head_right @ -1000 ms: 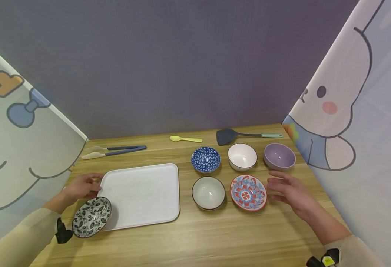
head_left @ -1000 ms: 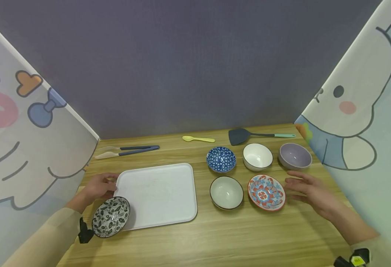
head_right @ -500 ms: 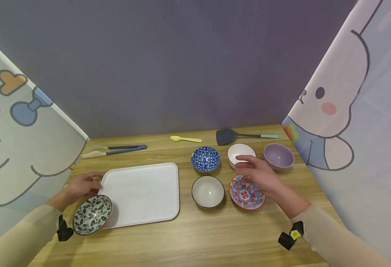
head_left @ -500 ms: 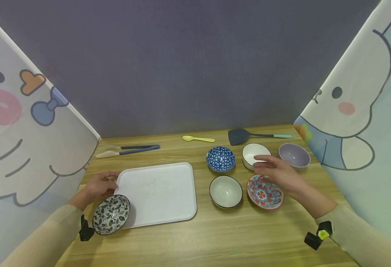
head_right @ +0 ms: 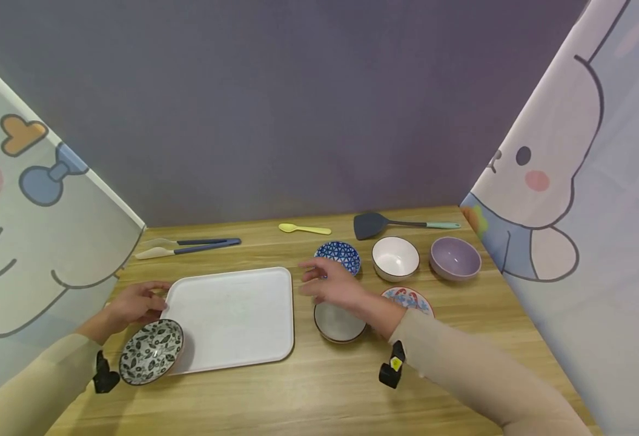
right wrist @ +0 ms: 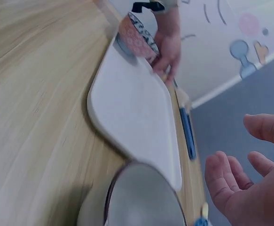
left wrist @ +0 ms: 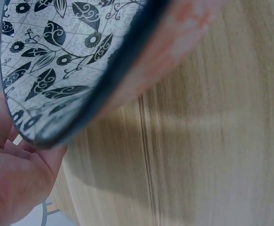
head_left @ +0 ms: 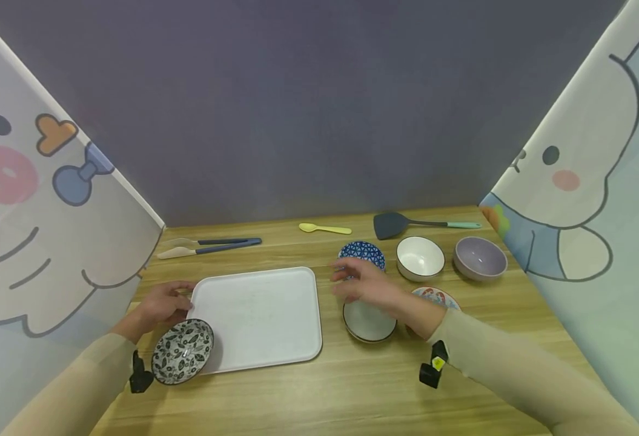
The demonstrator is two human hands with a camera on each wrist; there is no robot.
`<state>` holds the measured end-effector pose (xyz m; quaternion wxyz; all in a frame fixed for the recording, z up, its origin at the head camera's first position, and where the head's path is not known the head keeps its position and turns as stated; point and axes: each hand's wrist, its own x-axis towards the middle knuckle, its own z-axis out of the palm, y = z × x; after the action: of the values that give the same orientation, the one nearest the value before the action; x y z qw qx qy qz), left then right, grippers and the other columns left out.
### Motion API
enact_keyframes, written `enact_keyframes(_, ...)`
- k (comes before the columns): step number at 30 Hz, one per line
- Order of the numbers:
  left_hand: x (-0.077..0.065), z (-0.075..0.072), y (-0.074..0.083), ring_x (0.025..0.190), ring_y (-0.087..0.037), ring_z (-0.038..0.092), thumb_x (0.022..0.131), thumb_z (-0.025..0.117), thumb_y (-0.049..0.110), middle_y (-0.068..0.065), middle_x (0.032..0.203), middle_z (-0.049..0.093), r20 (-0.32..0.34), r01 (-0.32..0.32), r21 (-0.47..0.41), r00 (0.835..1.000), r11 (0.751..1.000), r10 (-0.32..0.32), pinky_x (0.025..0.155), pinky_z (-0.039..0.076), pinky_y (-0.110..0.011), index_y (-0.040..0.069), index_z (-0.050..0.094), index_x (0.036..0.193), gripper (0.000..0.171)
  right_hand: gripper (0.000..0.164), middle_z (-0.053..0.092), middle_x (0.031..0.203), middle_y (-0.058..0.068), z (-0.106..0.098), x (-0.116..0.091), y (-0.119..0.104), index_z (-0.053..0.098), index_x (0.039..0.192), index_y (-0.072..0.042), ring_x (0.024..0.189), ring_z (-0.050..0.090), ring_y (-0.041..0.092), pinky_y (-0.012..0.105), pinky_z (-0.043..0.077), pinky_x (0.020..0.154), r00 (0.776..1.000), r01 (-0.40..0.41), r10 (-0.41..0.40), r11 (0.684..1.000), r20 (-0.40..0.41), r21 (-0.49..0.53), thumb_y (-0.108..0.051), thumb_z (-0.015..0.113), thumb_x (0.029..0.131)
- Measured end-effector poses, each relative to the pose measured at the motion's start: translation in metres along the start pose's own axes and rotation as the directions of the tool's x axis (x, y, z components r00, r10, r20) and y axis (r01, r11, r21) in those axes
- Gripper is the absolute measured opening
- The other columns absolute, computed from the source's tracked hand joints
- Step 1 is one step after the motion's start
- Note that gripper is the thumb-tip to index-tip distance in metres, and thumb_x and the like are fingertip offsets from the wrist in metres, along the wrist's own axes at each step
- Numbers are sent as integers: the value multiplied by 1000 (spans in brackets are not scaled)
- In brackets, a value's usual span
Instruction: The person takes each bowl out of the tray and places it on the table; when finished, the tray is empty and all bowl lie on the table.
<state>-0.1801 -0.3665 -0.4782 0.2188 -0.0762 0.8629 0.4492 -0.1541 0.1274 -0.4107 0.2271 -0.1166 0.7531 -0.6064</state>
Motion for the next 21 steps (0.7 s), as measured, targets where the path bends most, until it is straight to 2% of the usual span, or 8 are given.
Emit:
enact_keyframes(4, 0, 0, 1, 86, -23, 67, 93, 66, -1, -18, 104, 67, 0, -2, 2, 1000, 1000, 2, 75, 62, -39, -8, 41, 149, 62, 57, 62, 130, 19, 26, 17, -7, 55, 145, -12, 102, 67, 22, 47, 60, 85, 999, -11, 11, 1000, 30, 2, -17, 74, 91)
enact_keyframes(13, -4, -2, 4, 83, -24, 69, 92, 65, -2, -20, 103, 66, 9, -10, 9, 1000, 1000, 10, 74, 63, -40, -10, 40, 148, 62, 53, 62, 129, 23, 89, 49, -13, 60, 139, -13, 95, 70, 24, 39, 63, 76, 992, -53, 47, 998, 119, 45, -12, 77, 90)
enact_keyframes(18, -3, -2, 3, 83, -24, 70, 91, 66, -2, -20, 103, 65, 17, -7, 18, 1000, 1000, 6, 75, 63, -40, -10, 39, 148, 63, 52, 65, 122, 16, 119, 61, -11, 62, 137, -16, 92, 71, 21, 39, 63, 74, 988, -60, 50, 996, 143, 63, -13, 79, 88)
enact_keyframes(21, 0, -2, 4, 84, -24, 70, 91, 66, -1, -21, 105, 65, 22, -5, 30, 1000, 1000, 5, 76, 63, -42, -9, 40, 148, 63, 52, 65, 116, 10, 131, 67, -9, 63, 136, -16, 94, 72, 27, 38, 62, 73, 987, -61, 50, 996, 153, 71, -14, 80, 87)
